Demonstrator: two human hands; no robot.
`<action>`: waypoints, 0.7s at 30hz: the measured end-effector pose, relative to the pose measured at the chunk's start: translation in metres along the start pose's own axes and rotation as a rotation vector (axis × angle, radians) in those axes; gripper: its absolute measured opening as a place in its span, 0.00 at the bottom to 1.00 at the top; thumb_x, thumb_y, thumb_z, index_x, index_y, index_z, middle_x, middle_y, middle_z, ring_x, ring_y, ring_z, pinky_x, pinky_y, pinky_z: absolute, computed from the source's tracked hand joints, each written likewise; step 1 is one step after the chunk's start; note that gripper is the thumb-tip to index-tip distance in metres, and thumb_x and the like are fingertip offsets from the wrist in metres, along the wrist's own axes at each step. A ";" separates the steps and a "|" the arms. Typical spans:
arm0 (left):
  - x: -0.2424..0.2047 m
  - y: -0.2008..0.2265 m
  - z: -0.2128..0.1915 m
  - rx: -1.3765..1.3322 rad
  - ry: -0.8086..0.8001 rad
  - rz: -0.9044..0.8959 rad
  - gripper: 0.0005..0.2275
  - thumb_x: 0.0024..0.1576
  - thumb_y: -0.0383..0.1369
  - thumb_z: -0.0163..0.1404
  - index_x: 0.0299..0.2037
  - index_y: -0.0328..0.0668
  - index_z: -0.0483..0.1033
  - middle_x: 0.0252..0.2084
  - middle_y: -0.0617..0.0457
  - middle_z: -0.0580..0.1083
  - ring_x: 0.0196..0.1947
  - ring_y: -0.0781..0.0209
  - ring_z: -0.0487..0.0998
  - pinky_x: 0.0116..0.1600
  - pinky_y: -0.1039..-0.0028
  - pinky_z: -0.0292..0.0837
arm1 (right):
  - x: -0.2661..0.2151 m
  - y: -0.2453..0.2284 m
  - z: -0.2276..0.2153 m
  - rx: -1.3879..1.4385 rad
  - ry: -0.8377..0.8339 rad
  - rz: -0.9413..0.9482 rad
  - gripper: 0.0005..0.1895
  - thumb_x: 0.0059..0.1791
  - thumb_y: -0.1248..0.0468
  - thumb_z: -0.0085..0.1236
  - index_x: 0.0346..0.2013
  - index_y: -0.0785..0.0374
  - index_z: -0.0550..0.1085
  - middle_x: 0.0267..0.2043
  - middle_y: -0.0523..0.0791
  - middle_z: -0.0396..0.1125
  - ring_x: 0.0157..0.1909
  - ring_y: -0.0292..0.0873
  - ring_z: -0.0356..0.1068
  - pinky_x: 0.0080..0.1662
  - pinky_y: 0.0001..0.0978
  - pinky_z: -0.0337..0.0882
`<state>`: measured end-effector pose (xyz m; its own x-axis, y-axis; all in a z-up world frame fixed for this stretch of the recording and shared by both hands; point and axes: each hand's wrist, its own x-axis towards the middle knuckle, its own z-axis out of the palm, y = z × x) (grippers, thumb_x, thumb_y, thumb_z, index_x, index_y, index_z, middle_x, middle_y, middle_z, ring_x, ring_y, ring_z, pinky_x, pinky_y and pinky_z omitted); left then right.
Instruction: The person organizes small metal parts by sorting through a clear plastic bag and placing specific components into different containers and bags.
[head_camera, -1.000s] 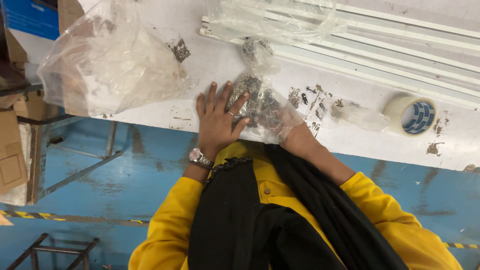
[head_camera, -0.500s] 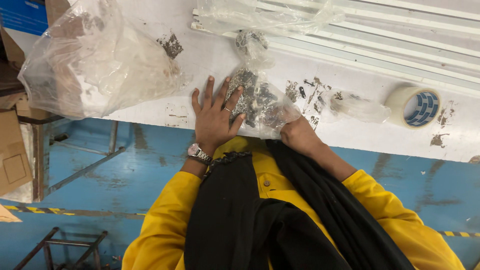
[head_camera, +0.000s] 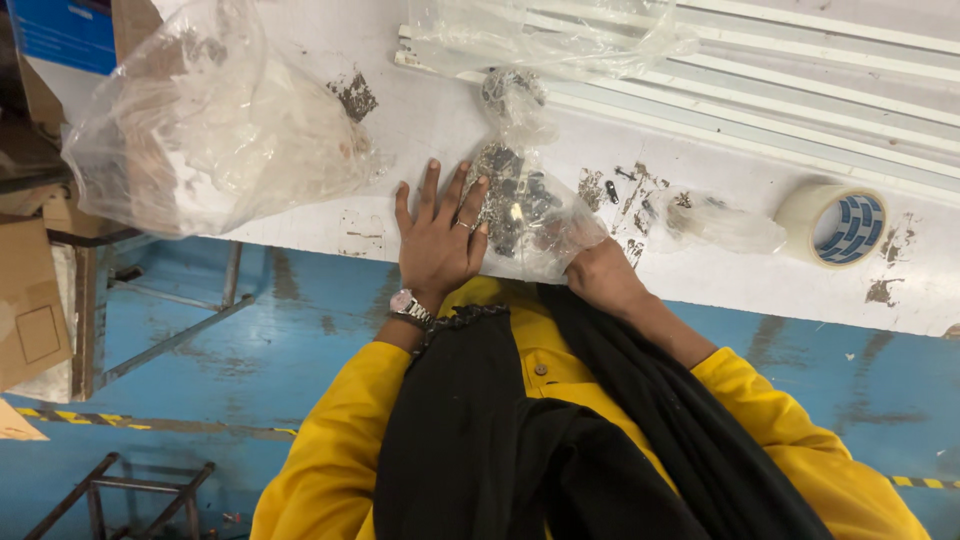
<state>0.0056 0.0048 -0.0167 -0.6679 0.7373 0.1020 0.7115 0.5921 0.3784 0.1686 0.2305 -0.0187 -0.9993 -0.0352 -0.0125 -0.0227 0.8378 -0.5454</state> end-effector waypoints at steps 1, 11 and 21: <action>0.000 0.000 0.000 -0.002 0.009 -0.001 0.26 0.61 0.42 0.48 0.71 0.55 0.67 0.76 0.52 0.61 0.78 0.43 0.51 0.75 0.36 0.39 | -0.002 0.002 0.002 -0.005 -0.031 0.043 0.22 0.39 0.74 0.54 0.48 0.72 0.77 0.44 0.59 0.69 0.42 0.63 0.70 0.47 0.53 0.74; 0.003 0.001 -0.002 0.008 0.019 0.007 0.25 0.61 0.43 0.48 0.70 0.53 0.68 0.74 0.51 0.62 0.77 0.43 0.52 0.73 0.36 0.42 | 0.023 -0.033 -0.013 -0.001 0.084 -0.048 0.34 0.41 0.74 0.57 0.64 0.65 0.70 0.71 0.62 0.59 0.71 0.65 0.55 0.65 0.50 0.64; 0.003 0.004 -0.003 0.014 0.037 0.012 0.25 0.60 0.43 0.48 0.70 0.54 0.68 0.75 0.51 0.62 0.77 0.43 0.52 0.74 0.37 0.42 | 0.004 -0.011 0.005 -0.080 -0.188 -0.095 0.43 0.41 0.74 0.55 0.73 0.60 0.65 0.39 0.52 0.62 0.64 0.49 0.62 0.76 0.50 0.56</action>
<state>0.0051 0.0083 -0.0118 -0.6664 0.7321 0.1411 0.7227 0.5878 0.3637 0.1647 0.2180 -0.0167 -0.9695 -0.2111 -0.1245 -0.1266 0.8664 -0.4831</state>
